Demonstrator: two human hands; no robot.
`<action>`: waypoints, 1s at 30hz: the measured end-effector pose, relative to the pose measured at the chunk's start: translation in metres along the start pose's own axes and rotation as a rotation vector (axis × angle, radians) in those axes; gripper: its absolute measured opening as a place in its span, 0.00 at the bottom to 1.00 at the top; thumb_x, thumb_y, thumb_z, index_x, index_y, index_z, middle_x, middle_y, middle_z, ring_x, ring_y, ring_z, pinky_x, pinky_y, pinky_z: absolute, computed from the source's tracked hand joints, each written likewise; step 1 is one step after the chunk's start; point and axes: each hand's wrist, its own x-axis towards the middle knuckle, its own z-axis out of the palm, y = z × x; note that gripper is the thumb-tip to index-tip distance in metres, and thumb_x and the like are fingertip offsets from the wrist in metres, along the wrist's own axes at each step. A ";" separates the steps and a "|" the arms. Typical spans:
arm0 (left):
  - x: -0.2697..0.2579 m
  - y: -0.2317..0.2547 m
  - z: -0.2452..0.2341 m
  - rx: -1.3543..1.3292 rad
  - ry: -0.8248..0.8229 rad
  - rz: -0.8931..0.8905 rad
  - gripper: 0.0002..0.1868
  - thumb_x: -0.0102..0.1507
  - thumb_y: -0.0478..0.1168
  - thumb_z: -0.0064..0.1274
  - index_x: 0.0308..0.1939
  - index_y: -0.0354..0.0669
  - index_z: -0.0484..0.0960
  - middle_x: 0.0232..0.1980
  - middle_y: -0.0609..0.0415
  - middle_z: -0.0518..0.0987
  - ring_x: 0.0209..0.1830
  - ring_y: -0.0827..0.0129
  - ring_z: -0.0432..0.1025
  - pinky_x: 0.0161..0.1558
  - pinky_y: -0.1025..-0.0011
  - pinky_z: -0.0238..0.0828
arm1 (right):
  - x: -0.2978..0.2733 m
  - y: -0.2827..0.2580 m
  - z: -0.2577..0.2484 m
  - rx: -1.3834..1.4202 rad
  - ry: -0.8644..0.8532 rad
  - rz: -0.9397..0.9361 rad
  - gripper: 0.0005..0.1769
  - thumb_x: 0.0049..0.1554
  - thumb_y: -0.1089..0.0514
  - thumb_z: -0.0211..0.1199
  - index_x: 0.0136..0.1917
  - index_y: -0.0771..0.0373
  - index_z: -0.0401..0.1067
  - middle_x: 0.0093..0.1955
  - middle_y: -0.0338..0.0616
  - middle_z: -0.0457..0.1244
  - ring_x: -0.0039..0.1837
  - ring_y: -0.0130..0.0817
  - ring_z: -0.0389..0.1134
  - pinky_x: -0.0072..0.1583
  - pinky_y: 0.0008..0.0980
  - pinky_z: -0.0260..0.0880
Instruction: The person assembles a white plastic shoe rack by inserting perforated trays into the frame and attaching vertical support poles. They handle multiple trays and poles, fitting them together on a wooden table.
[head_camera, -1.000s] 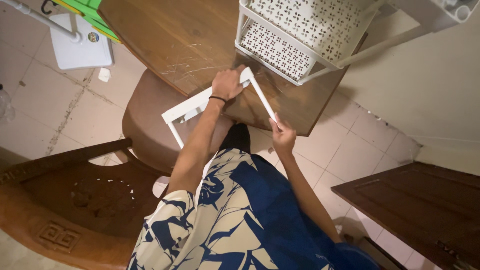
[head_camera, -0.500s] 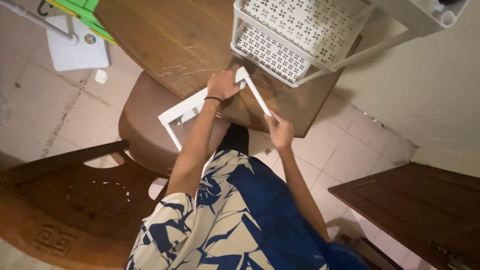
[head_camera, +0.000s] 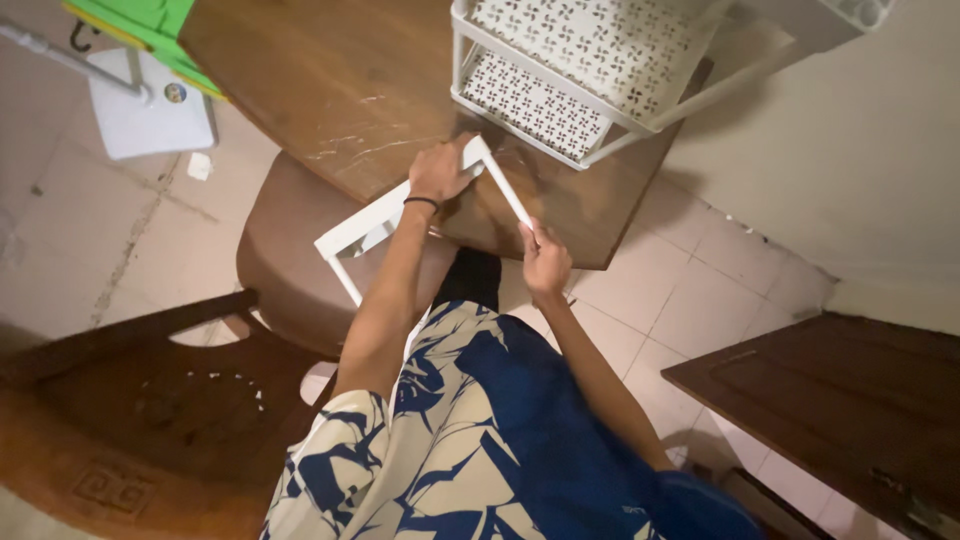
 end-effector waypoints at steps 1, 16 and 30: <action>0.000 -0.001 0.000 0.014 -0.004 -0.005 0.31 0.60 0.55 0.59 0.67 0.61 0.72 0.46 0.41 0.83 0.48 0.43 0.77 0.49 0.46 0.72 | 0.002 0.002 0.002 0.030 -0.018 0.041 0.20 0.64 0.40 0.58 0.61 0.51 0.78 0.42 0.52 0.68 0.42 0.55 0.69 0.46 0.50 0.68; -0.002 -0.004 -0.005 -0.096 0.081 0.043 0.30 0.58 0.55 0.63 0.61 0.54 0.74 0.44 0.41 0.84 0.46 0.42 0.77 0.47 0.47 0.72 | 0.020 0.017 -0.006 0.274 -0.182 0.064 0.27 0.63 0.42 0.64 0.68 0.60 0.73 0.34 0.41 0.66 0.34 0.30 0.62 0.39 0.35 0.66; -0.007 0.004 -0.020 -0.290 0.058 -0.026 0.28 0.54 0.47 0.64 0.58 0.57 0.78 0.49 0.46 0.84 0.51 0.48 0.77 0.52 0.53 0.73 | -0.006 0.008 -0.006 -0.057 -0.013 -0.054 0.20 0.66 0.41 0.56 0.68 0.41 0.74 0.40 0.55 0.68 0.41 0.57 0.70 0.45 0.51 0.69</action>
